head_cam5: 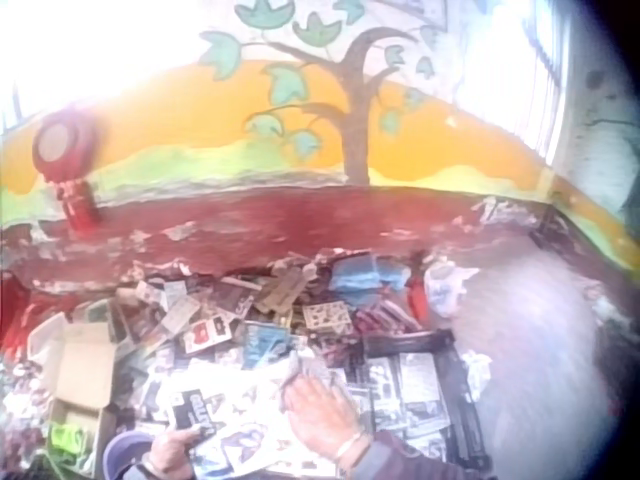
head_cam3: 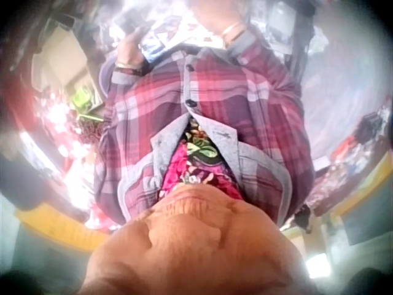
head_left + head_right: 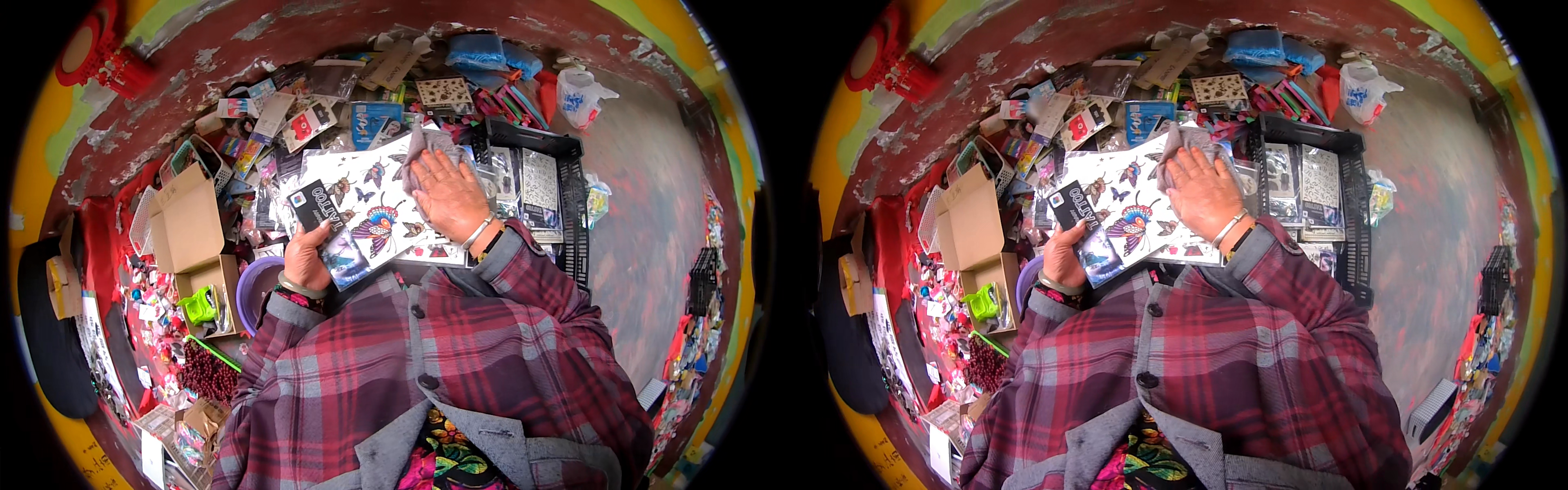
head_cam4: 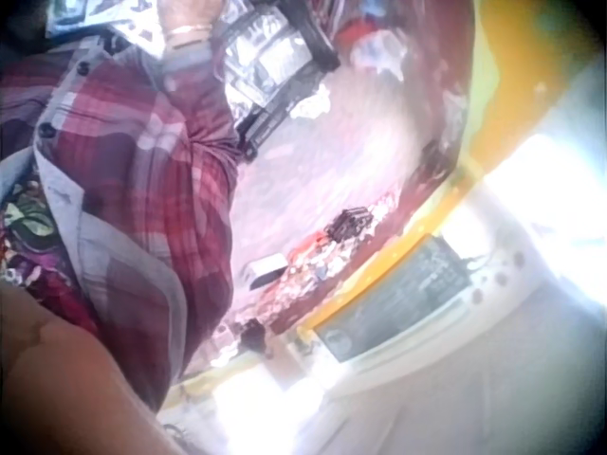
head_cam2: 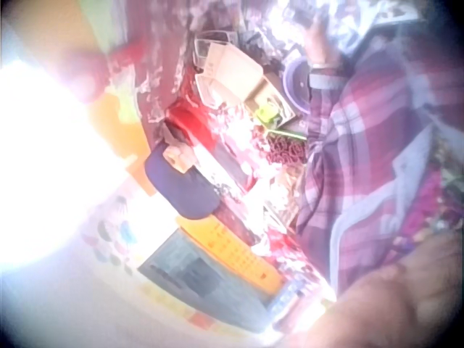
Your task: The person sits on the floor and wipes the surface of several sticker sheets with a cloth. They dip the cloth into a purple basin of water, wring it out, and then wipe the sheets before placing them into a black crate.
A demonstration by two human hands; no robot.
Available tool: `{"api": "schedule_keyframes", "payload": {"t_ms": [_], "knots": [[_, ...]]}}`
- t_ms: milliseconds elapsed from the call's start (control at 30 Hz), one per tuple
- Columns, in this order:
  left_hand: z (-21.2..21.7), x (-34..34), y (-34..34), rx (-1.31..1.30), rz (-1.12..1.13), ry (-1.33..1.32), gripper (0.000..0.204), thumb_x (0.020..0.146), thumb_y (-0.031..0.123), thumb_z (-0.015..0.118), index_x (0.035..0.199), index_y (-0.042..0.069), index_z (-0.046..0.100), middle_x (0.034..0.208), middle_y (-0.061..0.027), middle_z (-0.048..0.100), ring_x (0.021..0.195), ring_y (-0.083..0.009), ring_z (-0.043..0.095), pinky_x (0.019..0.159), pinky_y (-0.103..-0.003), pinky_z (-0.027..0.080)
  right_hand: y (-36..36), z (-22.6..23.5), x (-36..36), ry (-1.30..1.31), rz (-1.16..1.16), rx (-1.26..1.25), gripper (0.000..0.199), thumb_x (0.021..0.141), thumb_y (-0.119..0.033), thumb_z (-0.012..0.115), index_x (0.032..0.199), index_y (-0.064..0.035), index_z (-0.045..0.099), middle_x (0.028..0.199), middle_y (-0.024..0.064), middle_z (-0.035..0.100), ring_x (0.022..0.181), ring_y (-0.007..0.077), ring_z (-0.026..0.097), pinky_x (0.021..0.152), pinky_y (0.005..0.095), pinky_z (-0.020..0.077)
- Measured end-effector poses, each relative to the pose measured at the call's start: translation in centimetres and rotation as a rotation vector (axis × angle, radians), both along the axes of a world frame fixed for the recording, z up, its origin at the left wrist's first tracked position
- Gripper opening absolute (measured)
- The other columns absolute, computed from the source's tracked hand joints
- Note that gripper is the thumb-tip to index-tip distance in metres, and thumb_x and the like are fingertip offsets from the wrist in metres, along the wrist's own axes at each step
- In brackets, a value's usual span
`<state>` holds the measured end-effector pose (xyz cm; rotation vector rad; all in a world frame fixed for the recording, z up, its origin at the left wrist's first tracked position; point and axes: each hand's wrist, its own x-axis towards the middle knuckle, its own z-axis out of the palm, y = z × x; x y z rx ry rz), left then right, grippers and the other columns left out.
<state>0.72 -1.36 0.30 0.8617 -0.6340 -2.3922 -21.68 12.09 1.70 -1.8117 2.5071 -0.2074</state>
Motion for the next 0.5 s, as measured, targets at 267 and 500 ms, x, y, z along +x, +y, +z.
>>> {"api": "schedule_keyframes", "payload": {"t_ms": [267, 500], "knots": [[0.0, 0.0, -0.2, 0.037, -0.037, 0.003, 0.029, 0.087, -0.004, 0.049, 0.115, 0.0, 0.051, 0.105, -0.0114, 0.063, 0.094, -0.0221, 0.063, 0.086, -0.038, 0.053, 2.6, -2.2, -3.8, -0.142, -0.201, -0.326, 0.032, 0.089, -0.021, 0.05, 0.115, -0.0031, 0.054, 0.117, 0.0169, 0.055, 0.106, 0.0328, 0.053, 0.091, 0.0418, 0.0418], [-0.1, 0.2, -0.2, 0.013, -0.041, 0.006, 0.028, 0.087, -0.004, 0.049, 0.115, -0.001, 0.052, 0.104, -0.012, 0.063, 0.094, -0.0228, 0.063, 0.087, -0.039, 0.052, 4.5, 2.6, -9.2, 0.127, -0.303, -0.696, 0.016, 0.084, -0.007, 0.05, 0.098, -0.0036, 0.059, 0.091, 0.0138, 0.06, 0.084, 0.0336, 0.058, 0.077, 0.0406, 0.0467]]}}
